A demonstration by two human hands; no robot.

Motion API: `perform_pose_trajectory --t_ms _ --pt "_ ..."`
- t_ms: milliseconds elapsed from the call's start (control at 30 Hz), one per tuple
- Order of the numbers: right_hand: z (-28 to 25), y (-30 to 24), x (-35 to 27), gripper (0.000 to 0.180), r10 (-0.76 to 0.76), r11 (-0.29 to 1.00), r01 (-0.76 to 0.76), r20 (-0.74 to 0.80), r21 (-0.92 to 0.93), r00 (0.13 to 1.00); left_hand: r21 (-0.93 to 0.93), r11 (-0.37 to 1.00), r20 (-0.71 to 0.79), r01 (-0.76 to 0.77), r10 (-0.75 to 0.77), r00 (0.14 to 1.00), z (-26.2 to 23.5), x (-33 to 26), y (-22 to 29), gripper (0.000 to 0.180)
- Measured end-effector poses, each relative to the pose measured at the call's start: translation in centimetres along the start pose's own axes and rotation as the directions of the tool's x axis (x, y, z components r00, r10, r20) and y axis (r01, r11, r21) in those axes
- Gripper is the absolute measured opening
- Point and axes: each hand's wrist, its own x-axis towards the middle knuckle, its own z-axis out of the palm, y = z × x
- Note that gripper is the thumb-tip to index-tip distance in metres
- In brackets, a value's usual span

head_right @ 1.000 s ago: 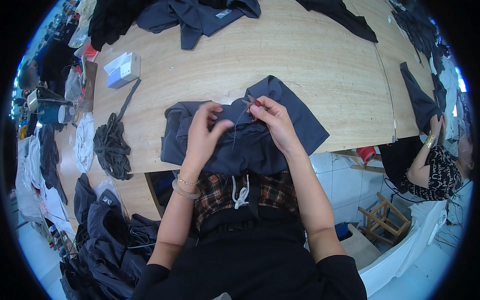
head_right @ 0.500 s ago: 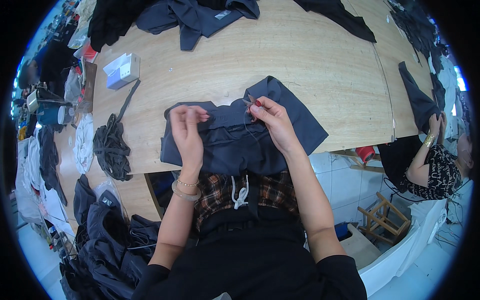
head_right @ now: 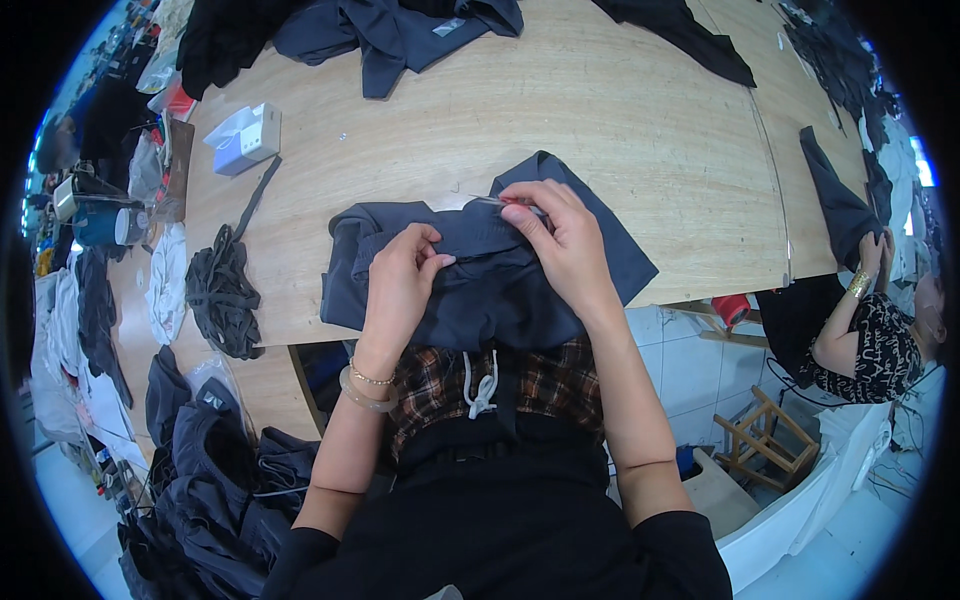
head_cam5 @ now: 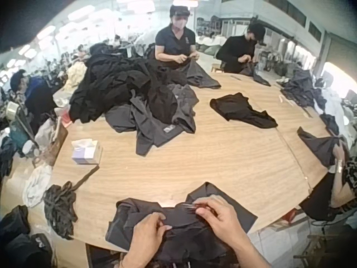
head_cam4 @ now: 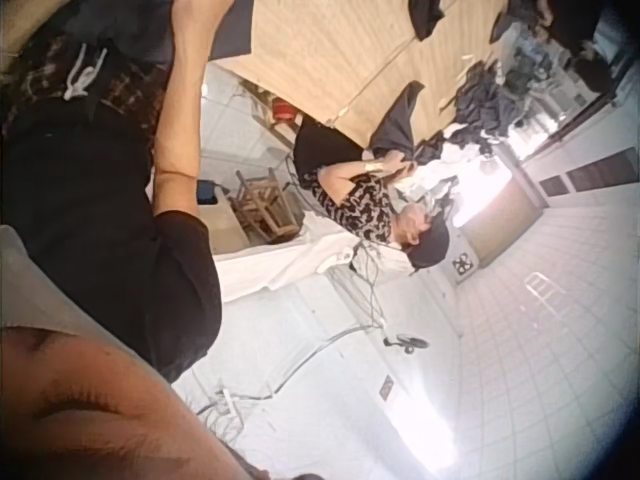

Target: The person uses small scissors to trim loose threads and excess fabric from the waistband and seams of a pair of dark shorts. The person repeatedly snips small pieces of thread and fabric while holding the garment on a wooden table.

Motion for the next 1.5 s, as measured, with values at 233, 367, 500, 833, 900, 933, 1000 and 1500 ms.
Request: perform_pose_trajectory --t_ms 233,367,500,833,900,933,1000,1500 --pt "-0.2 -0.2 0.4 0.023 -0.213 0.916 0.235 0.102 -0.326 0.972 0.122 0.991 0.024 -0.058 0.056 0.998 -1.3 0.7 1.2 0.01" --pt "0.8 1.0 0.7 0.021 -0.246 0.883 0.272 0.117 -0.381 0.962 0.004 0.998 0.015 -0.068 0.068 0.998 -1.0 1.2 1.2 0.007" --pt "1.4 1.1 0.9 0.02 -0.264 0.858 0.303 0.15 -0.414 0.953 -0.007 1.0 0.037 -0.007 0.007 0.999 -0.8 1.4 1.1 0.006" --pt "1.9 0.9 1.3 0.021 -0.275 0.834 0.353 0.234 -0.425 0.932 0.001 1.0 0.049 0.021 -0.021 0.999 -0.7 1.5 1.1 0.006" --pt "2.0 0.8 1.4 0.021 -0.267 0.833 0.354 0.252 -0.425 0.93 0.005 1.0 0.047 0.021 -0.021 0.999 -0.8 1.5 1.1 0.005" --pt "2.1 0.7 1.4 0.021 -0.261 0.833 0.352 0.257 -0.428 0.93 0.003 1.0 0.046 0.018 -0.018 0.999 -0.8 1.5 1.1 0.005" --pt "2.2 0.6 1.4 0.021 -0.256 0.828 0.353 0.266 -0.436 0.929 0.0 1.0 0.043 0.012 -0.012 0.999 -0.7 1.5 1.1 0.005" --pt "-0.3 1.7 0.7 0.023 -0.096 0.951 0.096 0.013 -0.294 0.995 0.029 0.962 0.035 -0.27 0.269 0.962 0.7 1.0 1.0 0.026"
